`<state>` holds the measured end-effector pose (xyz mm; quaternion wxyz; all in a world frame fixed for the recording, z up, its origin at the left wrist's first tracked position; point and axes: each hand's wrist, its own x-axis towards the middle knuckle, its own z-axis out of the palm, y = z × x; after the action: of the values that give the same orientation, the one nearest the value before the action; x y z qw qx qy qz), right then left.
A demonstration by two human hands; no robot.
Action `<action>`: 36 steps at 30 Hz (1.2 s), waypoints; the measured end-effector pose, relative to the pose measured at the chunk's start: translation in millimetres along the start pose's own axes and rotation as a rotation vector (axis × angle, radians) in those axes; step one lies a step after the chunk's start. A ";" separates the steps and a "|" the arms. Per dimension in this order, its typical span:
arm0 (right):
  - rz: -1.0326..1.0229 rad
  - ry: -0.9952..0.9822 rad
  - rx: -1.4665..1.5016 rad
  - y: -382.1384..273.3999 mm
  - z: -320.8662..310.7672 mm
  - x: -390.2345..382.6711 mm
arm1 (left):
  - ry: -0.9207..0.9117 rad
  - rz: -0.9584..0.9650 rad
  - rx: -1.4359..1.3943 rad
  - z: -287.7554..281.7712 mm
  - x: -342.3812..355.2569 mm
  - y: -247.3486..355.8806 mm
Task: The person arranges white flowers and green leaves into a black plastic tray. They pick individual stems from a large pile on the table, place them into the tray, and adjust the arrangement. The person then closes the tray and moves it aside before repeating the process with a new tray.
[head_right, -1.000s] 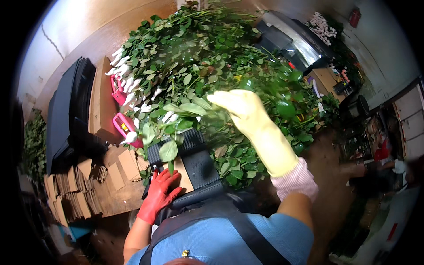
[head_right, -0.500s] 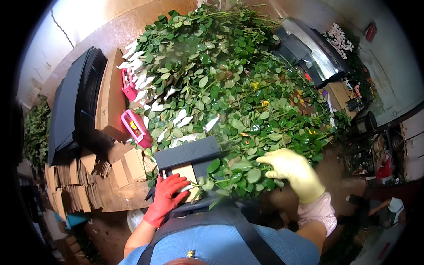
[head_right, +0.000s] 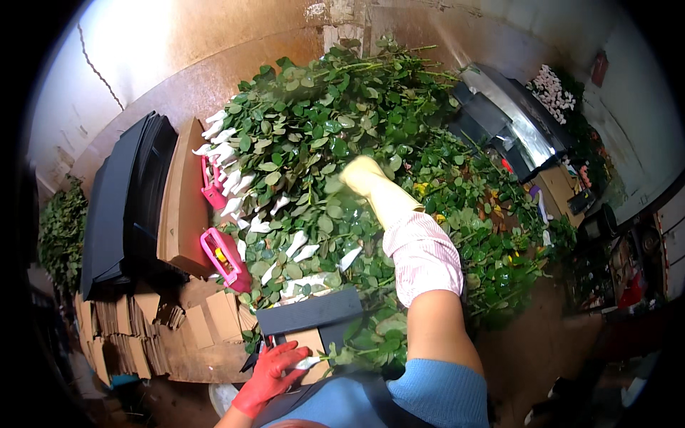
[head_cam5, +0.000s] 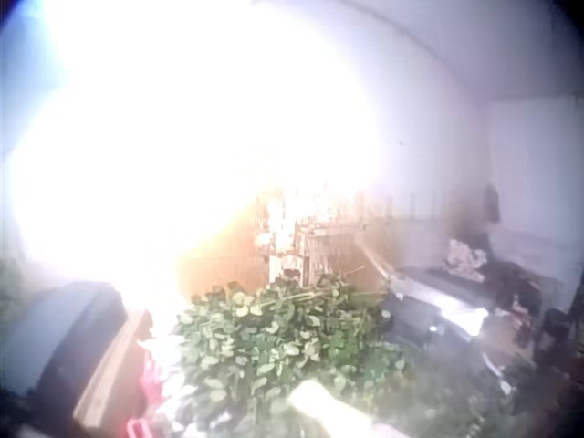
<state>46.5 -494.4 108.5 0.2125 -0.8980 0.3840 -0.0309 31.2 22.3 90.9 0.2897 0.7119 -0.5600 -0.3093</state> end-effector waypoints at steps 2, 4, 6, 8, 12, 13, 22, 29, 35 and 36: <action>-0.587 0.212 -0.250 12.8 -10.3 10.0 | -0.012 0.018 -0.040 2.3 2.7 -2.6; -0.936 0.376 -0.029 -7.0 -32.6 7.8 | 0.016 -0.019 -0.025 8.4 -0.3 -5.8; -1.078 0.460 -0.245 -26.2 -69.3 -16.2 | 0.040 -0.052 -0.048 13.1 -6.3 -9.0; -1.106 0.485 -0.133 -8.2 -98.3 -18.9 | 0.036 -0.019 -0.008 13.6 -1.5 -7.3; -0.575 0.151 -0.053 19.8 -88.4 14.5 | -0.002 0.013 0.012 9.5 2.5 -12.0; -0.647 0.161 -0.295 8.4 -78.0 15.9 | -0.007 0.030 0.047 3.8 3.7 -8.9; -0.529 0.530 -0.962 -106.1 -106.2 134.9 | -0.135 0.076 0.203 9.6 -1.2 -27.6; -0.192 0.207 -0.919 -110.7 -70.8 225.9 | 0.018 -0.075 -0.134 35.8 -15.6 -49.4; -0.136 0.305 -0.555 -89.0 -54.5 256.1 | -0.027 -0.081 -0.166 20.5 -8.8 -40.2; -0.221 0.279 -0.660 -86.7 -57.8 254.6 | -0.031 -0.078 -0.166 20.7 -8.8 -38.5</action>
<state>271.6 -640.7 168.7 -0.1473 -0.9414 0.2994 -0.0500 37.6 37.5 49.5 0.3267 0.7018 -0.5087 -0.3768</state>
